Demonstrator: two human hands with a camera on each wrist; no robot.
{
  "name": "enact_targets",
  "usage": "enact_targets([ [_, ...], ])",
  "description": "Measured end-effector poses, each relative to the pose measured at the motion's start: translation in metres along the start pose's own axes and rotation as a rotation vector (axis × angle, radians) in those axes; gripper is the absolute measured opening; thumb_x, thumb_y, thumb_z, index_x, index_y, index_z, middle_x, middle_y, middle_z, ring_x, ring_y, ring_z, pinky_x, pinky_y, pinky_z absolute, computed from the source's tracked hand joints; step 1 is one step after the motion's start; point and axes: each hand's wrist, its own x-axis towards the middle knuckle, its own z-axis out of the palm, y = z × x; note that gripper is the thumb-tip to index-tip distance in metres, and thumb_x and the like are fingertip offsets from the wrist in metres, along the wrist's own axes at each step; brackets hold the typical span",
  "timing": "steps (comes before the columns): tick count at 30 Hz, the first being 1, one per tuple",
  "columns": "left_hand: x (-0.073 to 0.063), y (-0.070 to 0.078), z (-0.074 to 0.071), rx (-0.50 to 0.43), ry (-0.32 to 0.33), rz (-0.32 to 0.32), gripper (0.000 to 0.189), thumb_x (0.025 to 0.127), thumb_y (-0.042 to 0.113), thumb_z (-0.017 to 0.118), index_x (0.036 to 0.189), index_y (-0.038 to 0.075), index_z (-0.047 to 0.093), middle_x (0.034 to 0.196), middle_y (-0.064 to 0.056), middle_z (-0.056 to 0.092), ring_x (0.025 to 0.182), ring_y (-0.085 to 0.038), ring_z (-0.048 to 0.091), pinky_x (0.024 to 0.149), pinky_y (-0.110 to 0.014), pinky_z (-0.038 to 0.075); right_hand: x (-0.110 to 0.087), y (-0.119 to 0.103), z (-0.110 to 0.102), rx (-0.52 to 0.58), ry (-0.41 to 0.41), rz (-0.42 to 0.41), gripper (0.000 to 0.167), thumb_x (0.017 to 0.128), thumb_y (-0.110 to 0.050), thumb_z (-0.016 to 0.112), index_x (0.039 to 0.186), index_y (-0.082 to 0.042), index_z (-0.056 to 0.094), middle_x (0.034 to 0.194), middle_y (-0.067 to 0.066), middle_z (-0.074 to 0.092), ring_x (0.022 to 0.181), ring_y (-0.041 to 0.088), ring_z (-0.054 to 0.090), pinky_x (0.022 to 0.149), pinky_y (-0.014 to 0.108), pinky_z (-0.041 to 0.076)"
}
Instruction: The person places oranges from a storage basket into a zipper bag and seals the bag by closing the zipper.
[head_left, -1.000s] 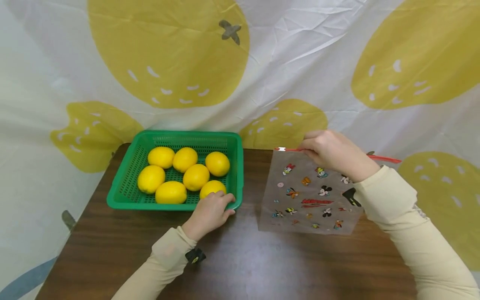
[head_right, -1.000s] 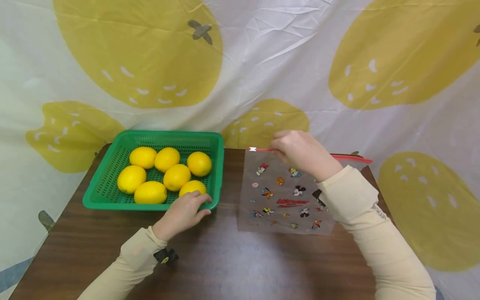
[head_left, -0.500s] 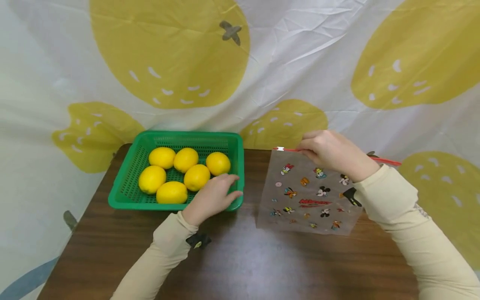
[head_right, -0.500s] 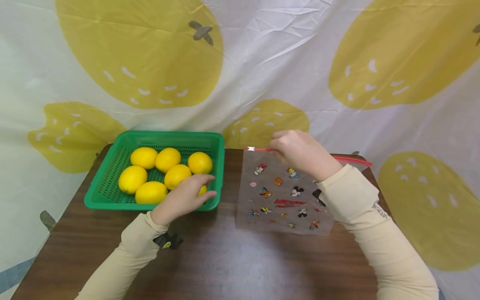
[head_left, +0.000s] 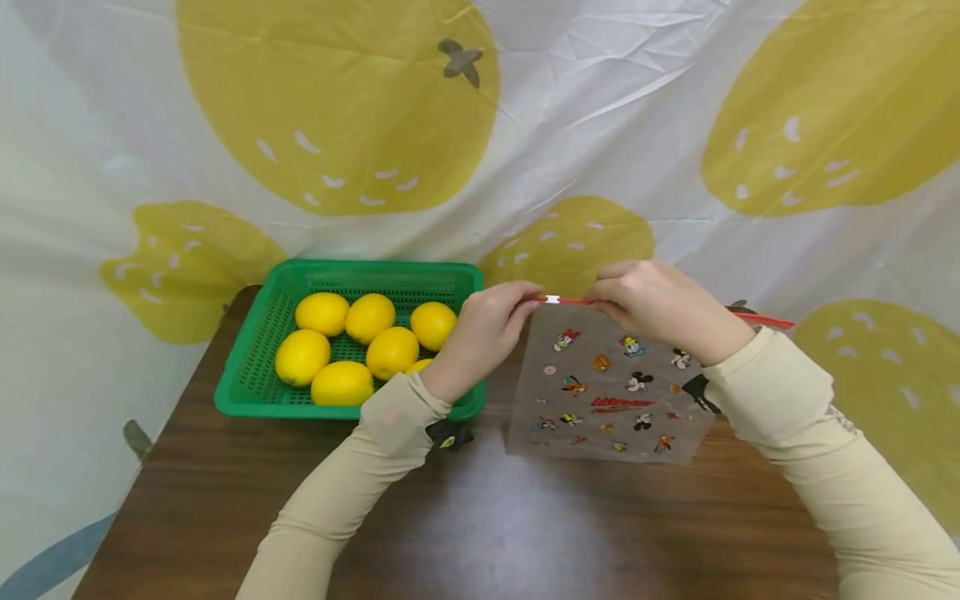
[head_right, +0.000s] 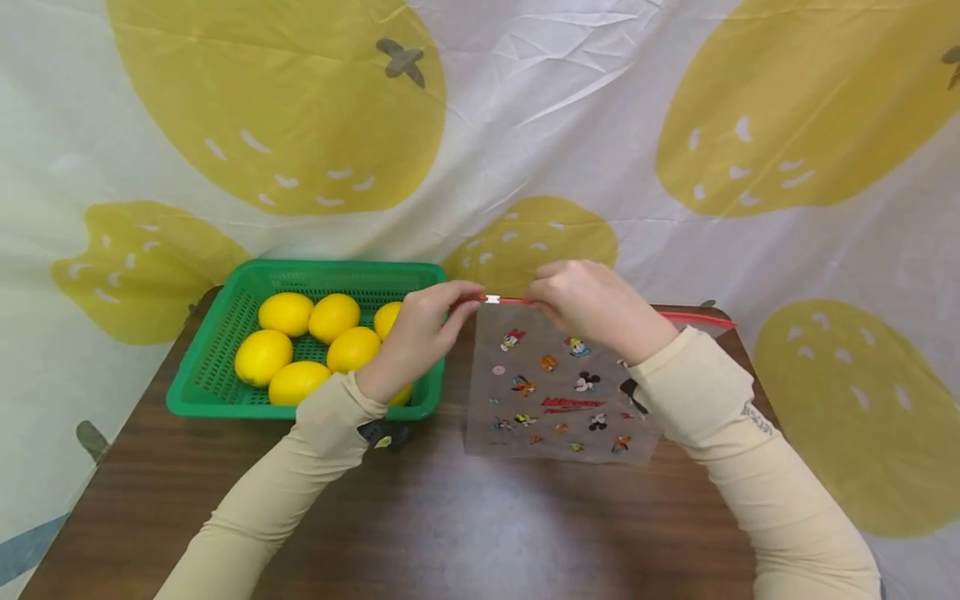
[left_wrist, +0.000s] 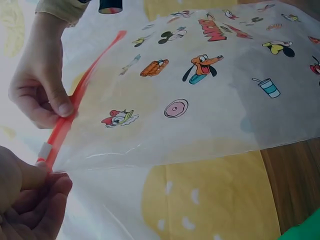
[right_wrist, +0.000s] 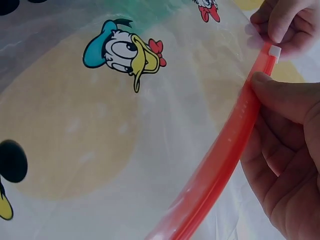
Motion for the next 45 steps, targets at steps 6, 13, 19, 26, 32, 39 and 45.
enact_targets([
  [6,0.001,0.001,0.002,0.015,0.032,0.006,0.011,0.089,0.01,0.057,0.091,0.004,0.067,0.086,-0.005,0.068,0.076,-0.015,0.062,0.073,-0.023,0.049,0.0,-0.001,0.0,-0.011,0.002,-0.009,0.008,0.072,0.004,0.07,0.079,-0.001,0.069,0.069,0.004,0.06,0.058,0.014,0.057,0.054,0.029,0.049],
  [13,0.001,0.0,0.004,0.016,0.065,0.038,0.009,0.087,0.011,0.06,0.087,0.004,0.067,0.081,-0.005,0.068,0.067,-0.014,0.06,0.066,-0.021,0.049,0.005,-0.005,0.001,-0.015,0.049,-0.023,0.007,0.073,-0.003,0.072,0.078,-0.002,0.069,0.069,0.003,0.058,0.057,0.013,0.054,0.053,0.027,0.047],
  [19,0.002,-0.002,0.005,0.021,0.08,0.063,0.009,0.087,0.01,0.06,0.086,0.003,0.066,0.076,-0.005,0.066,0.061,-0.013,0.056,0.061,-0.019,0.047,0.02,-0.011,0.008,-0.01,0.121,-0.084,0.017,0.073,-0.006,0.073,0.088,0.0,0.069,0.078,0.007,0.062,0.069,0.018,0.059,0.062,0.03,0.051],
  [26,0.001,-0.004,0.005,0.039,0.073,0.042,0.009,0.087,0.008,0.058,0.086,0.004,0.066,0.078,-0.006,0.066,0.063,-0.015,0.057,0.062,-0.022,0.047,0.028,-0.015,0.021,0.011,0.127,-0.089,0.008,0.077,-0.008,0.07,0.082,-0.001,0.068,0.071,0.005,0.06,0.065,0.016,0.059,0.061,0.028,0.05],
  [32,-0.001,-0.006,0.007,0.037,0.079,0.056,0.009,0.087,0.006,0.057,0.085,0.004,0.066,0.078,-0.006,0.066,0.063,-0.014,0.057,0.061,-0.022,0.047,0.028,-0.017,0.023,-0.008,0.119,-0.075,0.007,0.079,-0.007,0.068,0.08,0.0,0.066,0.069,0.005,0.057,0.062,0.016,0.057,0.059,0.028,0.05],
  [39,0.001,-0.007,0.007,0.022,0.108,0.092,0.011,0.087,0.008,0.057,0.084,0.004,0.066,0.076,-0.004,0.065,0.063,-0.013,0.056,0.061,-0.02,0.046,0.024,-0.016,0.023,-0.037,0.134,-0.061,0.006,0.078,-0.003,0.067,0.082,0.001,0.065,0.074,0.007,0.059,0.066,0.019,0.058,0.061,0.03,0.05],
  [45,0.001,-0.009,0.006,0.003,0.115,0.102,0.011,0.087,0.008,0.057,0.082,0.004,0.065,0.072,-0.004,0.063,0.058,-0.013,0.052,0.058,-0.019,0.044,0.015,-0.01,0.021,-0.028,0.141,-0.045,0.008,0.076,0.001,0.067,0.083,0.002,0.064,0.076,0.009,0.059,0.069,0.021,0.058,0.063,0.032,0.05],
])
